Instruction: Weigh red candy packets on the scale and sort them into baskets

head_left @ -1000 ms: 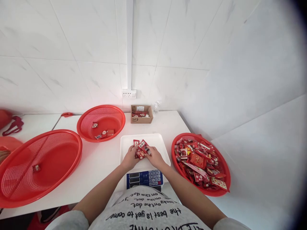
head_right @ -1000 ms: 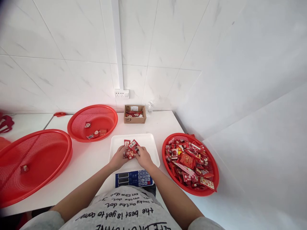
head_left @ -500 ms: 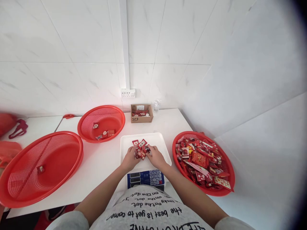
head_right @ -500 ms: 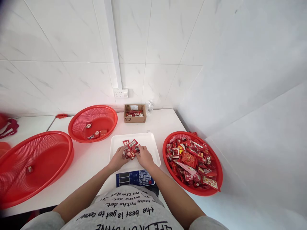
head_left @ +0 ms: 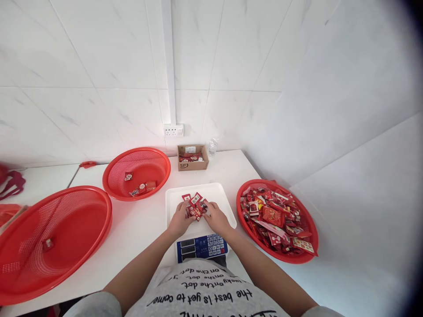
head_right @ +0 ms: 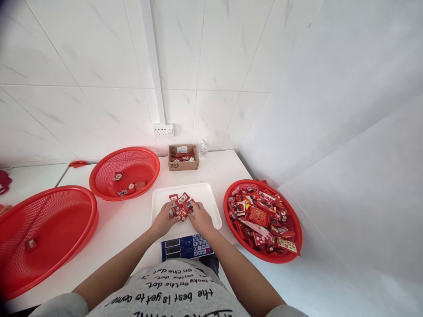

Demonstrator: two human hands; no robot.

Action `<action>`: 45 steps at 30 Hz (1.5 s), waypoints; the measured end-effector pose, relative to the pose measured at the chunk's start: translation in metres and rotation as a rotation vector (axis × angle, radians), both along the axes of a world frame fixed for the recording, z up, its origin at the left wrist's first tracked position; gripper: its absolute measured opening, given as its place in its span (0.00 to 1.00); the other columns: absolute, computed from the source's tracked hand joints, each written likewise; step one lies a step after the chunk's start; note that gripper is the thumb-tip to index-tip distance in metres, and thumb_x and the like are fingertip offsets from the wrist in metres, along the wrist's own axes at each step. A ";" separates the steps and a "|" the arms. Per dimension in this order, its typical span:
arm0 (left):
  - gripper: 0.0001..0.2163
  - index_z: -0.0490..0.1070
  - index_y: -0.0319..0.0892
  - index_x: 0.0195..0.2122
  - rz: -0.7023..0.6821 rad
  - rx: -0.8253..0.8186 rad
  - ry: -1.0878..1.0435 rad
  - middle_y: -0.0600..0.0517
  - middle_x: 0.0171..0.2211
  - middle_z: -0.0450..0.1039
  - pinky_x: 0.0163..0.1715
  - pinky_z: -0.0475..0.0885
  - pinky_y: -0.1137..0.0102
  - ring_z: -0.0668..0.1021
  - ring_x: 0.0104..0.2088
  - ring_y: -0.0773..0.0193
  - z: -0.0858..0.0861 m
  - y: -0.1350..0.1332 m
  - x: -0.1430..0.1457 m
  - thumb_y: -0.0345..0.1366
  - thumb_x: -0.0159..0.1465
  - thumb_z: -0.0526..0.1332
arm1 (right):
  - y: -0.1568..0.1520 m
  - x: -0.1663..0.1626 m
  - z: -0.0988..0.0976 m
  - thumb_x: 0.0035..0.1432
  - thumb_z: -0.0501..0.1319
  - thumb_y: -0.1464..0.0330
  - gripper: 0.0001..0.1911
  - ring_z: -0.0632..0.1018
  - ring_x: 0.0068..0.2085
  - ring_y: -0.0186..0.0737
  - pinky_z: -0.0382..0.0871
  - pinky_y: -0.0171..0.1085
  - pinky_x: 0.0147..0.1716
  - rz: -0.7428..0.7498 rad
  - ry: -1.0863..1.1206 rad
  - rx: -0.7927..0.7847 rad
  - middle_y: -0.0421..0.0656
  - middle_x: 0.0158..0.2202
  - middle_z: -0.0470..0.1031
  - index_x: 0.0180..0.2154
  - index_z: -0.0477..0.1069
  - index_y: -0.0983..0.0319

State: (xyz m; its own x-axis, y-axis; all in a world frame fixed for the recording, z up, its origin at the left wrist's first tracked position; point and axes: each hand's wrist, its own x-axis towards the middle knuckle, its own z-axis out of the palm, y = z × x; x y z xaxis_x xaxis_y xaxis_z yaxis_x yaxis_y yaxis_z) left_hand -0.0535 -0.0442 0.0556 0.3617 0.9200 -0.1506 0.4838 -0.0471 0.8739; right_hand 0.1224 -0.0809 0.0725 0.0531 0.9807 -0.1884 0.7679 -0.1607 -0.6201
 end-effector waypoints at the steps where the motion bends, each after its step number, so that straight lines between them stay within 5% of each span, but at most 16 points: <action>1: 0.30 0.54 0.45 0.60 0.007 0.000 -0.006 0.44 0.56 0.58 0.44 0.70 0.63 0.75 0.41 0.62 0.000 0.000 -0.001 0.33 0.56 0.61 | -0.001 0.001 0.001 0.57 0.54 0.68 0.26 0.73 0.42 0.38 0.64 0.38 0.44 0.000 0.015 0.011 0.47 0.57 0.61 0.58 0.58 0.56; 7: 0.25 0.55 0.48 0.59 0.061 0.069 0.024 0.46 0.55 0.60 0.39 0.71 0.66 0.73 0.29 0.70 0.002 -0.002 -0.018 0.38 0.60 0.57 | -0.023 0.027 -0.008 0.58 0.51 0.64 0.23 0.73 0.41 0.38 0.67 0.41 0.43 -0.112 0.047 0.171 0.47 0.54 0.63 0.56 0.60 0.58; 12: 0.23 0.58 0.47 0.57 0.233 0.187 0.080 0.45 0.59 0.57 0.47 0.68 0.61 0.73 0.45 0.59 0.005 -0.003 -0.064 0.40 0.60 0.56 | -0.062 0.079 -0.030 0.57 0.49 0.61 0.22 0.68 0.52 0.47 0.61 0.47 0.53 -0.339 -0.103 0.365 0.53 0.50 0.68 0.50 0.66 0.64; 15: 0.22 0.60 0.47 0.56 0.339 0.255 0.142 0.45 0.60 0.56 0.56 0.60 0.56 0.63 0.58 0.52 0.006 -0.001 -0.098 0.41 0.60 0.57 | -0.086 0.109 -0.046 0.57 0.48 0.59 0.23 0.68 0.51 0.49 0.60 0.49 0.53 -0.469 -0.200 0.376 0.54 0.48 0.71 0.48 0.67 0.65; 18: 0.21 0.63 0.45 0.53 0.409 0.254 0.160 0.43 0.58 0.59 0.57 0.57 0.53 0.60 0.60 0.50 0.007 0.002 -0.122 0.41 0.59 0.57 | -0.100 0.127 -0.060 0.56 0.46 0.56 0.27 0.70 0.50 0.52 0.61 0.50 0.52 -0.550 -0.221 0.336 0.56 0.47 0.72 0.47 0.68 0.68; 22: 0.20 0.63 0.46 0.51 0.511 0.130 0.019 0.44 0.55 0.63 0.53 0.64 0.56 0.67 0.55 0.52 0.013 0.007 -0.128 0.42 0.58 0.59 | -0.100 0.129 -0.067 0.57 0.43 0.54 0.30 0.69 0.53 0.52 0.61 0.49 0.52 -0.542 -0.211 0.227 0.54 0.51 0.70 0.50 0.67 0.66; 31: 0.09 0.66 0.45 0.40 0.833 -0.613 -0.705 0.47 0.48 0.66 0.42 0.72 0.66 0.74 0.41 0.65 0.019 0.034 -0.120 0.40 0.60 0.60 | -0.099 0.122 -0.066 0.58 0.40 0.54 0.31 0.70 0.53 0.50 0.63 0.45 0.50 -0.536 -0.257 0.127 0.52 0.53 0.70 0.50 0.68 0.65; 38: 0.06 0.66 0.44 0.34 0.959 -0.635 -0.805 0.48 0.38 0.67 0.38 0.74 0.69 0.74 0.38 0.66 0.023 0.066 -0.139 0.40 0.64 0.54 | -0.101 0.123 -0.069 0.58 0.40 0.54 0.30 0.73 0.49 0.50 0.65 0.45 0.47 -0.538 -0.287 0.128 0.51 0.51 0.72 0.48 0.69 0.63; 45: 0.06 0.64 0.43 0.30 0.994 -0.579 -0.734 0.50 0.31 0.68 0.36 0.74 0.68 0.74 0.32 0.67 0.019 0.055 -0.141 0.37 0.64 0.54 | -0.101 0.122 -0.066 0.58 0.39 0.54 0.30 0.73 0.49 0.50 0.67 0.45 0.44 -0.544 -0.303 0.099 0.51 0.51 0.72 0.48 0.70 0.62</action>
